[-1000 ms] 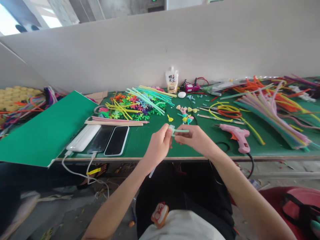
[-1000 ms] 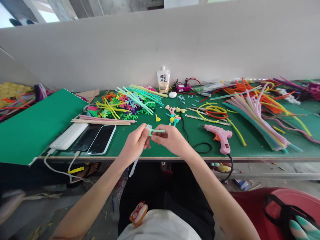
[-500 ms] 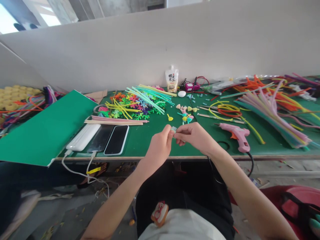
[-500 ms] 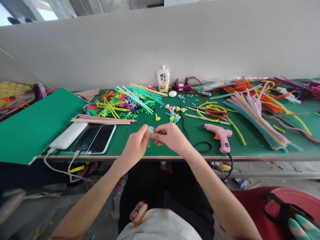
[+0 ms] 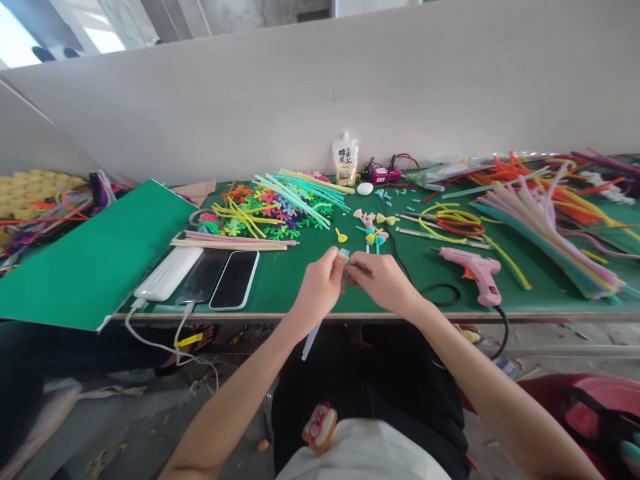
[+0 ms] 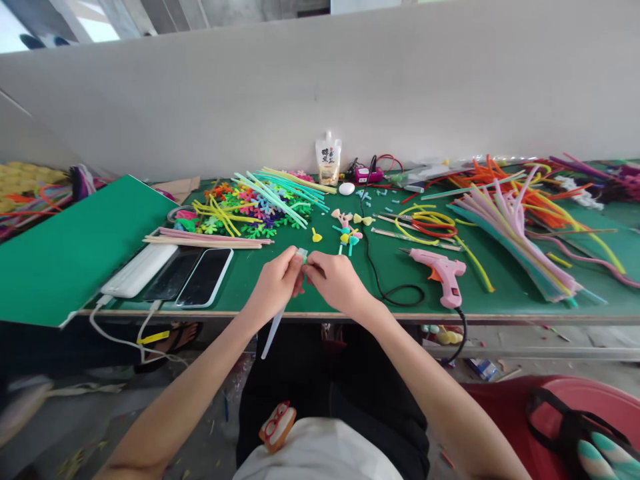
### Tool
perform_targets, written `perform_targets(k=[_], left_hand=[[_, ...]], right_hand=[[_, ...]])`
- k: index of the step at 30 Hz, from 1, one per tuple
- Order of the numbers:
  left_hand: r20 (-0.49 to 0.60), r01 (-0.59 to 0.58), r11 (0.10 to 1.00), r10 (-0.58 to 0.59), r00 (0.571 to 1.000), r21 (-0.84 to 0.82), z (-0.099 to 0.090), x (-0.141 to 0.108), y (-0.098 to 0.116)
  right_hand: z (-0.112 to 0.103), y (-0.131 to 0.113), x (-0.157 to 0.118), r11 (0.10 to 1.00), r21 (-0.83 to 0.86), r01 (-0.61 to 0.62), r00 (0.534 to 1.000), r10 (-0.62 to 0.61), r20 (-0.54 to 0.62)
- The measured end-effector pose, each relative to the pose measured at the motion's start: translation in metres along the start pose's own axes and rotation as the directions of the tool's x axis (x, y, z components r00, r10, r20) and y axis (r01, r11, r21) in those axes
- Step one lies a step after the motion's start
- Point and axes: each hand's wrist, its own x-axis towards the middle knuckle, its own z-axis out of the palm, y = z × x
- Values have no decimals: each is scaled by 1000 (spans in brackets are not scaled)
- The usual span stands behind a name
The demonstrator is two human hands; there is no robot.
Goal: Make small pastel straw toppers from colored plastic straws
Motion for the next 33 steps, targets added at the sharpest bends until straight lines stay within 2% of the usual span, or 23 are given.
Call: perform_targets(k=[3,7,12,18,21,24,30,33], left_hand=[[29,47,993,-44,999,-110,2,4,-3],[66,66,968,-51,997,-243,5,8,-11],[147,119,905,-63,987,-409,6,9,-18],[215,89,896,7,977,-436,4,6,-23],[214,96,883,6,977,-460,4,6,-22],[196,101,886,-11,980,-452,6,7,-20],[191,142,876,-58,980,-460,9,7,-15],[169,140,861,-64,984,-490,10,7,-13]], right_hand=[[1,0,1,988,-152,11,1000,-15,-20],[2,0,3,981,-192,-19,999,13,-30],[-1,5,4,999,-9,-49,997,50,66],[-4,9,3,972,209,-104,980,64,190],[-6,8,3,965,240,-109,978,61,198],[-7,7,3,982,165,-86,984,57,170],[-7,2,1,986,-157,-57,996,66,57],[-5,2,1,975,-211,-64,997,71,26]])
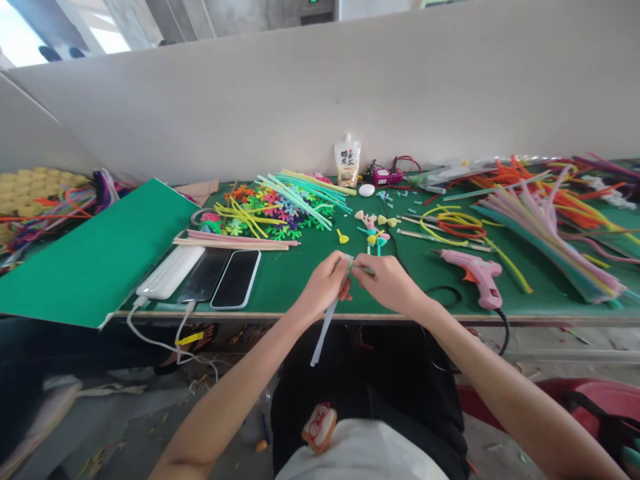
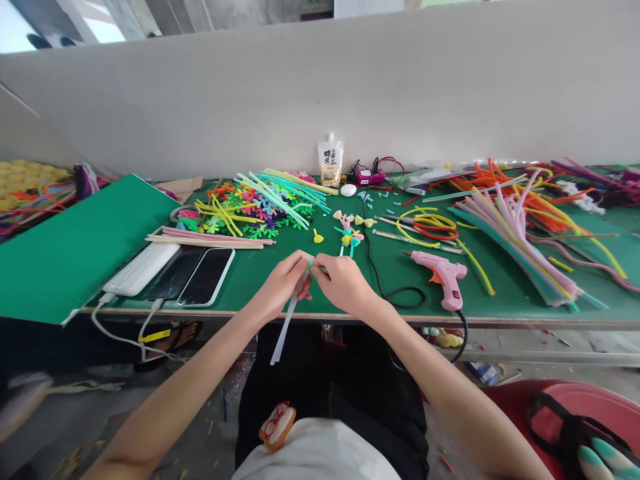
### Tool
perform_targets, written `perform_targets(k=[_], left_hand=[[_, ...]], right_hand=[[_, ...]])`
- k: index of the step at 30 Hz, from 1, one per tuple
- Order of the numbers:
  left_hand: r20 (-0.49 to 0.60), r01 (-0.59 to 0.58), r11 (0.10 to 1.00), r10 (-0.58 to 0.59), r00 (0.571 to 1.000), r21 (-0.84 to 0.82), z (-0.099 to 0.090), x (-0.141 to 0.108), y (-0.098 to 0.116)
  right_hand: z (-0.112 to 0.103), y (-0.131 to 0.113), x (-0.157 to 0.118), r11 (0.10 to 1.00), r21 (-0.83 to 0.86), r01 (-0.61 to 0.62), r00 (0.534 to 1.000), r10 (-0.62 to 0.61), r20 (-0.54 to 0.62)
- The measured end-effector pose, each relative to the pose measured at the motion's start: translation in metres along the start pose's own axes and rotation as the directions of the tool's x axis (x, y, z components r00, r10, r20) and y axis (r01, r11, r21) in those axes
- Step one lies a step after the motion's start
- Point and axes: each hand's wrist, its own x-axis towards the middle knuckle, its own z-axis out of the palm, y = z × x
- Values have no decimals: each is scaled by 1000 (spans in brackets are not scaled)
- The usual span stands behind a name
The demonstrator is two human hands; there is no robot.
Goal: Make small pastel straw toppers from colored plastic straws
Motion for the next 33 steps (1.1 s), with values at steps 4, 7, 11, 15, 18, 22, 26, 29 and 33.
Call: perform_targets(k=[4,7,11,15,18,22,26,29,33], left_hand=[[-56,-56,998,54,997,-34,4,1,-2],[-93,-67,995,60,994,-73,8,2,-3],[-137,-6,982,-20,990,-190,11,2,2],[-148,21,971,-57,987,-239,12,2,4],[-131,9,974,-39,991,-225,12,2,1],[-122,-35,992,20,992,-122,10,2,-5],[-150,-98,995,97,984,-1,9,2,-10],[-159,-141,987,152,976,78,7,2,-12],[-173,-162,978,184,968,134,6,1,-14]], right_hand=[[4,1,-1,999,44,-18,1000,18,-17],[7,1,-3,998,51,-33,997,36,-66],[10,-1,-5,999,47,-27,993,32,-110],[12,-1,-6,999,42,-25,990,30,-139],[12,-1,-6,998,65,-16,987,26,-156],[12,0,-8,992,127,-8,989,27,-145],[9,2,-10,968,249,-12,994,39,-106],[8,5,-10,947,320,-38,994,68,-82],[6,7,-9,909,410,-70,994,97,-46]])
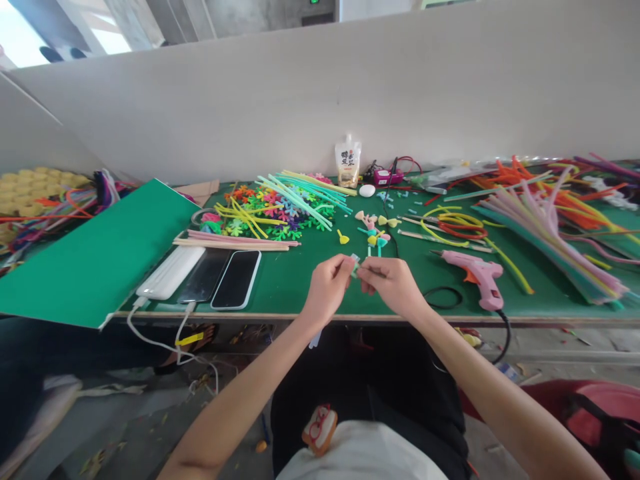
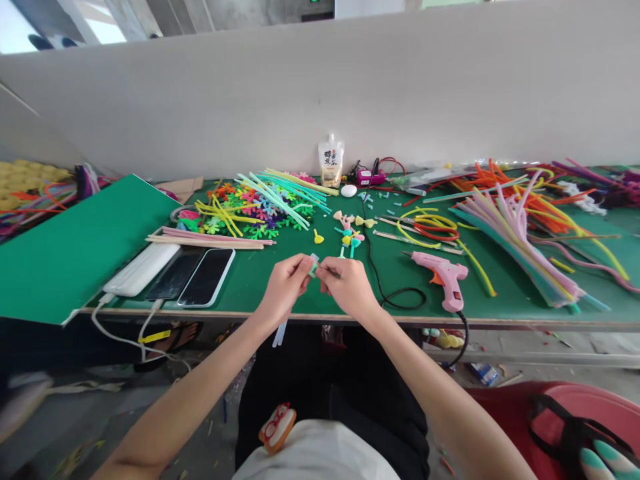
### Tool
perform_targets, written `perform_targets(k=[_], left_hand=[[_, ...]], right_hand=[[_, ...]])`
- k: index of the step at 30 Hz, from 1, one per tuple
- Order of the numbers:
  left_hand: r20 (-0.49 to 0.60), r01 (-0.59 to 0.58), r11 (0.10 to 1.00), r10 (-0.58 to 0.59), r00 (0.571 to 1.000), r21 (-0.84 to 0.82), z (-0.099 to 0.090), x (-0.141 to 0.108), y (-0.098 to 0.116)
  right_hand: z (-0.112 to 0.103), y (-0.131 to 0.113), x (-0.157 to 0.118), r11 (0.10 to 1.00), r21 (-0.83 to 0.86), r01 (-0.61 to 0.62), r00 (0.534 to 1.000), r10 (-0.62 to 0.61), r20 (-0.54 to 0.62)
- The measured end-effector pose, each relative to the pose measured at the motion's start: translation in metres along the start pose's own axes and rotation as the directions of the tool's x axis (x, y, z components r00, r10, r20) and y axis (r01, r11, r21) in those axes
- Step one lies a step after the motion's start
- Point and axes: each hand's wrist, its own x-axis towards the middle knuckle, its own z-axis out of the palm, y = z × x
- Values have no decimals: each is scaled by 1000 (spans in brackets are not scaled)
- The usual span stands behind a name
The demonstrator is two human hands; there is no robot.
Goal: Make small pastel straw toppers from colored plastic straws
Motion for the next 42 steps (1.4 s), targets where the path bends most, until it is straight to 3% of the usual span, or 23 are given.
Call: perform_targets(k=[9,16,21,27,34,38,42], left_hand=[[-8,-48,991,49,999,126,-2,-3,4],[-37,-94,969,105,994,229,-1,0,11],[-33,-55,983,62,998,174,1,2,5],[-28,107,994,-108,994,-27,6,7,-1],[72,357,880,-352,933,-314,11,7,8],[171,495,778,-467,867,-386,8,7,10],[348,660,661,-562,751,-356,1,9,10]], right_hand=[[-2,-4,-2,998,68,-17,999,15,39],[0,-10,-2,994,-106,1,999,3,36],[3,-9,1,960,-281,20,1000,-20,2],[5,-9,4,731,-675,93,996,-70,61],[3,-7,9,498,-826,262,964,-94,249],[-1,-6,11,369,-820,436,900,-173,400],[-6,-4,11,225,-754,617,785,-241,571]])
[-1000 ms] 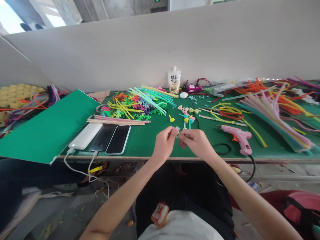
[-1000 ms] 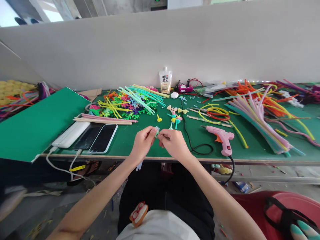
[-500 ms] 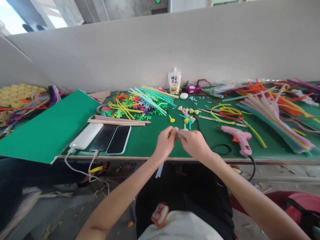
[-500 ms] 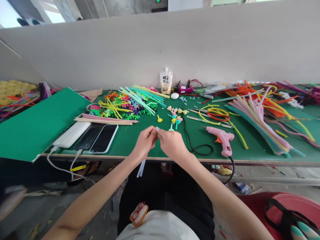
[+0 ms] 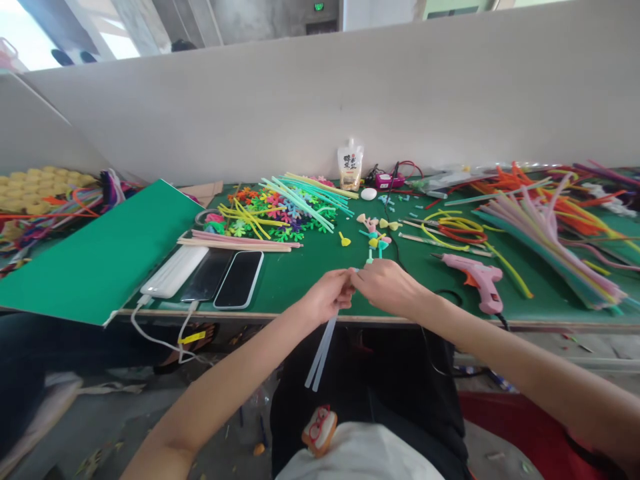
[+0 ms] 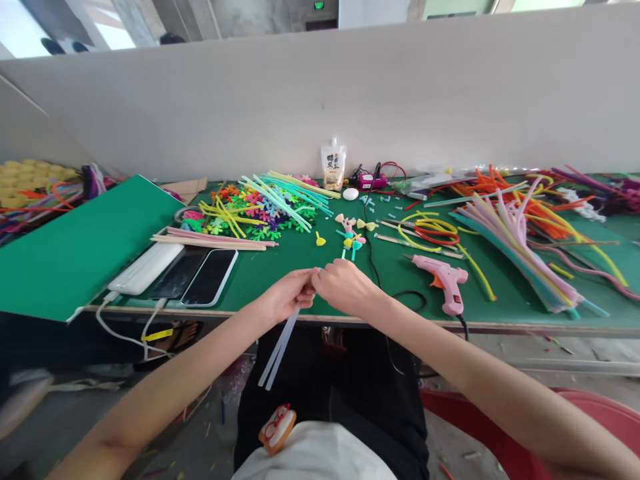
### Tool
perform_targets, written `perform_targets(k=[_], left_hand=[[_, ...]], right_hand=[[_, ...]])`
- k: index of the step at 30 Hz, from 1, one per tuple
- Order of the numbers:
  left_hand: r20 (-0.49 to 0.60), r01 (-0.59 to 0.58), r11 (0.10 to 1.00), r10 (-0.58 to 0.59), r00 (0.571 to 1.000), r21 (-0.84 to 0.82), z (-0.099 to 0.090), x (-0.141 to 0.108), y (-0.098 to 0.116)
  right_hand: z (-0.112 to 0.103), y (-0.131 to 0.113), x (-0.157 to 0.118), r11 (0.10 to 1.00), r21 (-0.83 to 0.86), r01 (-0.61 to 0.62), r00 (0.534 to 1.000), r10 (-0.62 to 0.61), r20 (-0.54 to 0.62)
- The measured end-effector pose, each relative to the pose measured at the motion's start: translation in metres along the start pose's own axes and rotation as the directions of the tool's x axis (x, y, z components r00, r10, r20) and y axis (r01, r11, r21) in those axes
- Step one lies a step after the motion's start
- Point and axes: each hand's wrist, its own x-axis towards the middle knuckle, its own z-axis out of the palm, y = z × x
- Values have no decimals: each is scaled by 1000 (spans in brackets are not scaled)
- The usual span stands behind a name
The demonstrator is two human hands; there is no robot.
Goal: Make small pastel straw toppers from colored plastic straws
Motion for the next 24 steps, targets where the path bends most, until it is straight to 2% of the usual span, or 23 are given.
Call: perform_targets(k=[4,6,9,13,15,17,18,19,20,21,22,23,24], left_hand=[[87,177,982,-183,979,69,-8,-2,4],[116,257,959,-270,956,119,-11,-3,4],[148,338,923,-366,919,183,-13,-4,-3],[150,382,891,-424,893,244,-12,-6,-17],[142,351,902,-393,909,250,-10,-9,-21],[123,233,943,-267,956,236,-9,-15,-19],[107,129,965,-157,982,230,-9,-19,-17],[85,-27,969,7,996,244,-8,-23,-13],[72,-192,942,179,981,277,-8,-28,-9],[66,-333,883,330,942,331,-7,-34,-5],[79,-439,799,448,890,410,-6,-40,-1],[87,-508,705,541,836,496,-6,-45,3],[98,-544,622,603,792,563,-5,-51,5]], right_hand=[[-1,4,-5,971,-91,223,974,-226,-17],[-2,5,-8,930,-143,339,938,-346,-24],[-2,3,-12,846,-199,495,858,-512,-42],[2,-3,-16,741,-232,631,748,-660,-74],[2,-4,-17,743,-235,627,740,-662,-119],[-1,-3,-17,818,-212,536,795,-573,-201],[-5,-2,-16,872,-170,460,836,-489,-247],[-8,0,-16,926,-93,365,881,-376,-288],[-13,1,-16,965,29,260,917,-238,-319],[-17,2,-17,969,199,144,942,-73,-327],[-21,3,-18,913,406,35,951,95,-295],[-25,2,-19,780,623,-54,947,237,-215],[-28,1,-20,575,809,-120,940,328,-94]])
